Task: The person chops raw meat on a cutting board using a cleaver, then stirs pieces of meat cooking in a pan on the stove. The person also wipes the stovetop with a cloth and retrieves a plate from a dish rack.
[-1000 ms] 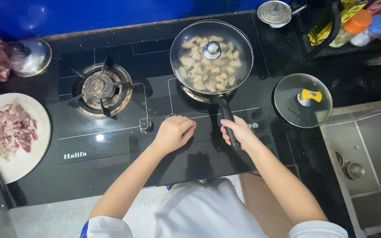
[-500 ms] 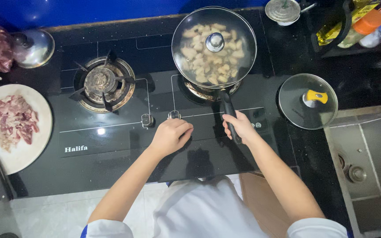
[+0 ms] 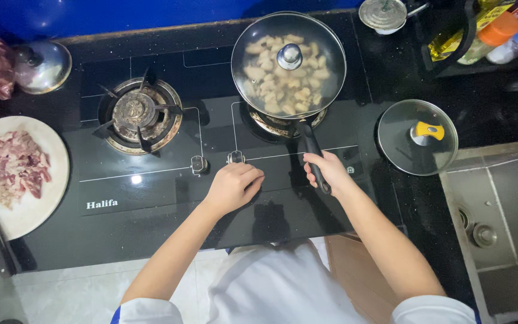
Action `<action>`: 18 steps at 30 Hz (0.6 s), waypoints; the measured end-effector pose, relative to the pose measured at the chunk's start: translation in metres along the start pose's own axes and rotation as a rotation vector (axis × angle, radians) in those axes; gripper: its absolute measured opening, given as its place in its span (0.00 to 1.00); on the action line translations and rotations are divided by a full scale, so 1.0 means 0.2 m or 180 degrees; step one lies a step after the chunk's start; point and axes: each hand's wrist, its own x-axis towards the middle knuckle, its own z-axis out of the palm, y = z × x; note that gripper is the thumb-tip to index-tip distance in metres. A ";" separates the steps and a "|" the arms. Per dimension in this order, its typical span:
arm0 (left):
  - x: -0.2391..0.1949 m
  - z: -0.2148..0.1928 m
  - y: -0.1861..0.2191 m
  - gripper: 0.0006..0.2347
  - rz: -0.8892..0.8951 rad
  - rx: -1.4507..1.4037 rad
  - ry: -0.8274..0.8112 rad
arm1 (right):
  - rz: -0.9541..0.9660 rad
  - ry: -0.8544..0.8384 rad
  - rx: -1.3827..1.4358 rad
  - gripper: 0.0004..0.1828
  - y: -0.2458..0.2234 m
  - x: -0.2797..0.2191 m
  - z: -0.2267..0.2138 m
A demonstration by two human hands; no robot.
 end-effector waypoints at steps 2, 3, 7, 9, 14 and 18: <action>0.00 0.00 0.00 0.03 0.0030 -0.0023 0.0035 | -0.0019 -0.0044 0.0033 0.10 -0.01 -0.03 0.01; 0.00 0.00 0.00 0.03 0.0049 -0.0034 0.0054 | -0.0031 -0.0065 0.0050 0.10 -0.02 -0.04 0.02; 0.00 -0.02 0.00 0.03 -0.0003 -0.0002 0.0019 | -0.0026 -0.0028 0.0108 0.10 0.00 -0.11 0.03; 0.00 -0.03 0.00 0.04 -0.0008 0.0015 0.0026 | -0.0031 0.0016 0.0134 0.10 0.02 -0.14 0.04; 0.01 -0.02 0.01 0.03 -0.0018 -0.0010 0.0058 | 0.0083 0.0006 0.0203 0.11 0.03 -0.17 0.03; 0.02 0.01 0.04 0.04 0.0054 -0.0024 0.0083 | 0.0241 -0.0086 -0.0332 0.16 0.01 -0.20 -0.04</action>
